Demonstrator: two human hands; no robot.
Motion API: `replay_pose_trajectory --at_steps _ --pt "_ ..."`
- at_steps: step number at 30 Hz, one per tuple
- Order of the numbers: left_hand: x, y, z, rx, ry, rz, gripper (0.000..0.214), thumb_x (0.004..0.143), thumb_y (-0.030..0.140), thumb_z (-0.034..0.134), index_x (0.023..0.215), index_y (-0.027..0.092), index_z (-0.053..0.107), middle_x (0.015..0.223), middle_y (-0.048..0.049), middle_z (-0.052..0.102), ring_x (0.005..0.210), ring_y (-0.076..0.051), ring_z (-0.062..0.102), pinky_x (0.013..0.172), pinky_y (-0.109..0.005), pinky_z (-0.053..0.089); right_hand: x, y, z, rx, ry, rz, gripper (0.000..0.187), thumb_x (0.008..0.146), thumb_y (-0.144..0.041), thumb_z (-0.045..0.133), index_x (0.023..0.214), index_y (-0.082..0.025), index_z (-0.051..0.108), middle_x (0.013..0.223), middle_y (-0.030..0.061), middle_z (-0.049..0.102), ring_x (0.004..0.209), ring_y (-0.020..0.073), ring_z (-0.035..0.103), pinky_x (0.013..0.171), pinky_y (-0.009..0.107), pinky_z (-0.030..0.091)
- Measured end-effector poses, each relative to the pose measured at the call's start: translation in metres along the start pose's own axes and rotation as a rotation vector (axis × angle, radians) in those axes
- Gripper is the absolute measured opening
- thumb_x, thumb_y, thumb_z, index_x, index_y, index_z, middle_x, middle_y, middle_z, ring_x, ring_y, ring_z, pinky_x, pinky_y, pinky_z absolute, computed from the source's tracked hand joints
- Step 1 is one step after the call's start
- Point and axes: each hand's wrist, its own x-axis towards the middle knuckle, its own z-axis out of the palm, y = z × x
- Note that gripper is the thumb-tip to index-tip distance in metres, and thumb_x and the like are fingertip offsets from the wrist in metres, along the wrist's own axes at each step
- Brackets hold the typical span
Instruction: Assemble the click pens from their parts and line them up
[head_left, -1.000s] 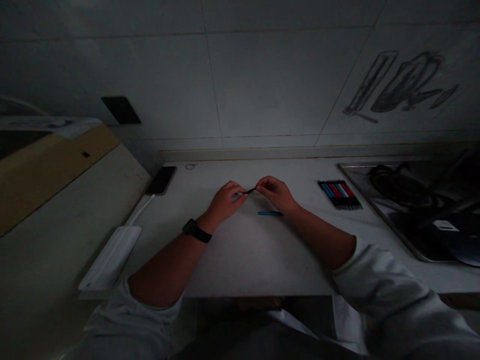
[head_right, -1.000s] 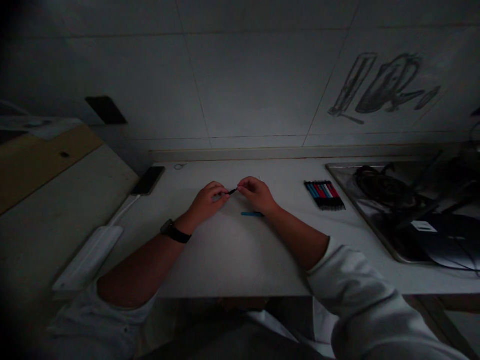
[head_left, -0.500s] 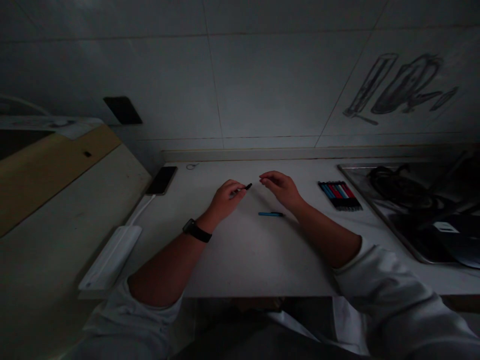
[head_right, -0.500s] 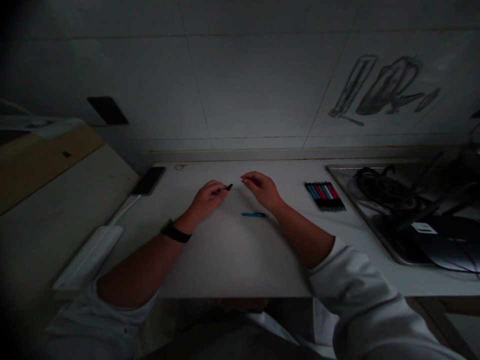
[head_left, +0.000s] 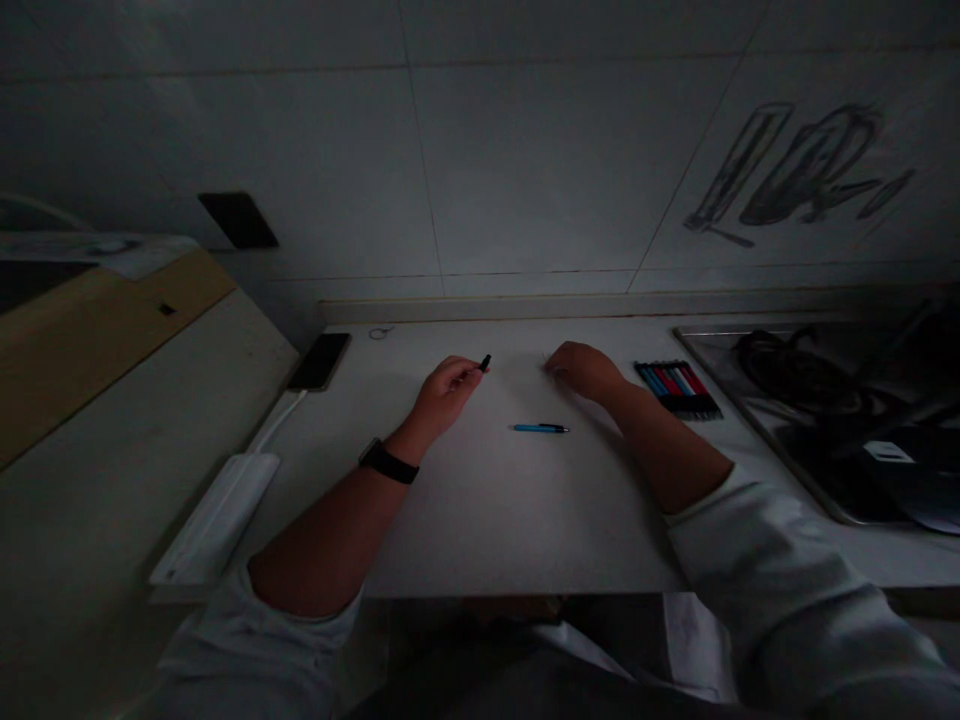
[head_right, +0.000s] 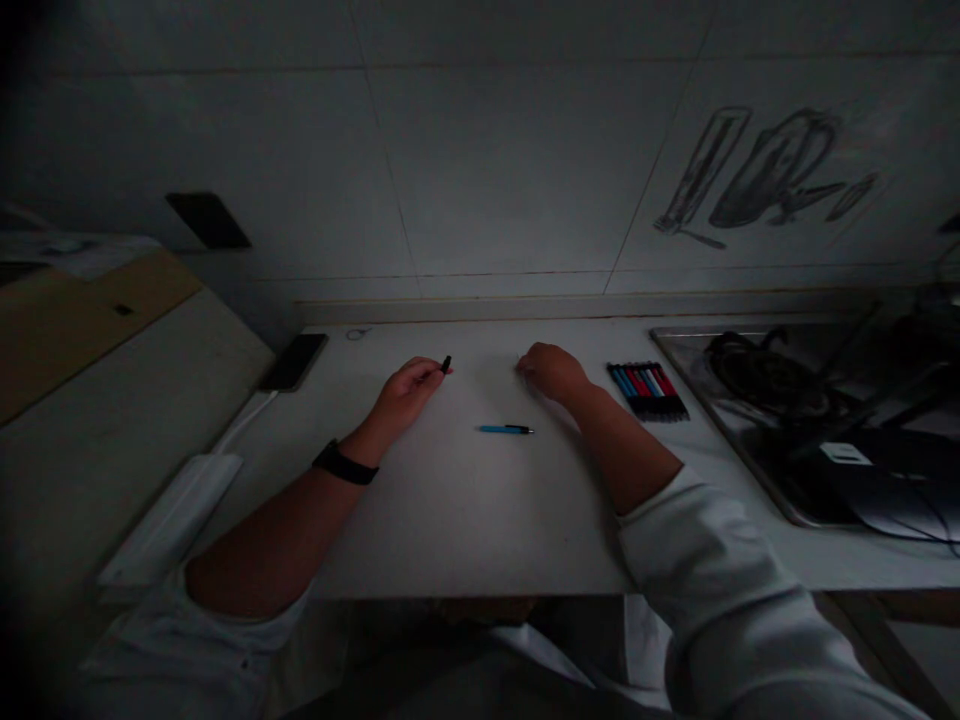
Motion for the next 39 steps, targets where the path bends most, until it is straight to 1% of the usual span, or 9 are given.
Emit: replay_pose_trajectory --at_steps 3,6,10,13,17,22,28,33,39 --pt "0.000 0.000 0.000 0.049 0.000 -0.011 0.021 0.101 0.036 0.059 0.102 0.020 0.073 0.105 -0.0066 0.069 0.096 -0.017 0.066 0.084 -0.031 0.055 0.000 0.000 0.002 -0.051 -0.021 -0.056 0.018 0.092 -0.016 0.065 0.097 -0.023 0.081 0.109 0.0121 0.074 0.098 0.0258 0.065 0.088 0.037 0.050" --pt "-0.002 -0.002 -0.002 0.149 -0.005 -0.022 0.017 0.098 0.033 0.063 0.099 0.020 0.072 0.103 -0.0057 0.069 0.091 -0.017 0.066 0.081 -0.031 0.055 0.000 -0.002 0.001 -0.097 -0.015 -0.068 0.016 0.093 -0.017 0.064 0.096 -0.022 0.079 0.107 0.0135 0.073 0.097 0.0261 0.064 0.084 0.036 0.048" --pt "-0.003 -0.004 -0.004 0.334 -0.017 -0.006 0.009 0.094 0.028 0.069 0.094 0.021 0.072 0.098 -0.0045 0.070 0.093 -0.019 0.066 0.088 -0.036 0.054 0.000 -0.012 -0.002 -0.124 -0.013 -0.084 0.017 0.095 -0.016 0.059 0.100 -0.019 0.074 0.107 0.0146 0.073 0.095 0.0261 0.063 0.081 0.036 0.045" --pt "-0.004 -0.004 -0.005 0.417 -0.029 0.034 0.006 0.092 0.026 0.071 0.095 0.021 0.073 0.098 -0.0049 0.071 0.095 -0.021 0.067 0.090 -0.038 0.054 0.001 -0.029 -0.008 -0.038 0.029 -0.110 0.019 0.097 -0.017 0.055 0.104 -0.019 0.072 0.103 0.0123 0.074 0.094 0.0252 0.064 0.084 0.036 0.045" --pt "-0.005 -0.001 -0.006 0.499 -0.061 0.088 0.008 0.091 0.028 0.074 0.097 0.023 0.074 0.099 -0.0050 0.071 0.095 -0.022 0.067 0.090 -0.038 0.054 0.003 -0.055 -0.014 0.139 0.086 -0.198 0.021 0.100 -0.020 0.052 0.103 -0.020 0.072 0.102 0.0114 0.073 0.096 0.0250 0.064 0.089 0.037 0.045" --pt "-0.005 0.001 -0.006 0.537 -0.083 0.132 0.008 0.090 0.028 0.076 0.096 0.023 0.075 0.098 -0.0052 0.070 0.095 -0.022 0.066 0.089 -0.038 0.053 0.001 -0.073 -0.016 0.196 0.112 -0.255 0.023 0.101 -0.022 0.051 0.104 -0.020 0.074 0.104 0.0123 0.073 0.095 0.0247 0.064 0.090 0.037 0.045" --pt "-0.005 0.003 -0.006 0.542 -0.094 0.131 0.008 0.089 0.028 0.077 0.095 0.023 0.075 0.098 -0.0054 0.070 0.094 -0.023 0.066 0.089 -0.039 0.054 0.000 -0.076 -0.017 0.193 0.129 -0.254 0.022 0.100 -0.021 0.052 0.103 -0.019 0.074 0.103 0.0128 0.073 0.095 0.0253 0.063 0.089 0.037 0.045" --pt "-0.005 0.005 -0.006 0.522 -0.097 0.116 0.007 0.088 0.026 0.078 0.094 0.024 0.076 0.097 -0.0047 0.069 0.094 -0.022 0.066 0.089 -0.038 0.054 0.000 -0.078 -0.017 0.198 0.128 -0.284 0.022 0.102 -0.021 0.051 0.103 -0.019 0.074 0.101 0.0119 0.073 0.094 0.0244 0.063 0.087 0.036 0.045" --pt "-0.006 0.003 -0.004 0.554 -0.118 0.147 0.009 0.086 0.029 0.080 0.093 0.025 0.076 0.099 -0.0051 0.069 0.095 -0.023 0.066 0.089 -0.040 0.053 -0.001 -0.084 -0.016 0.146 0.113 -0.319 0.023 0.104 -0.024 0.052 0.101 -0.020 0.075 0.097 0.0105 0.073 0.091 0.0236 0.063 0.085 0.035 0.042"
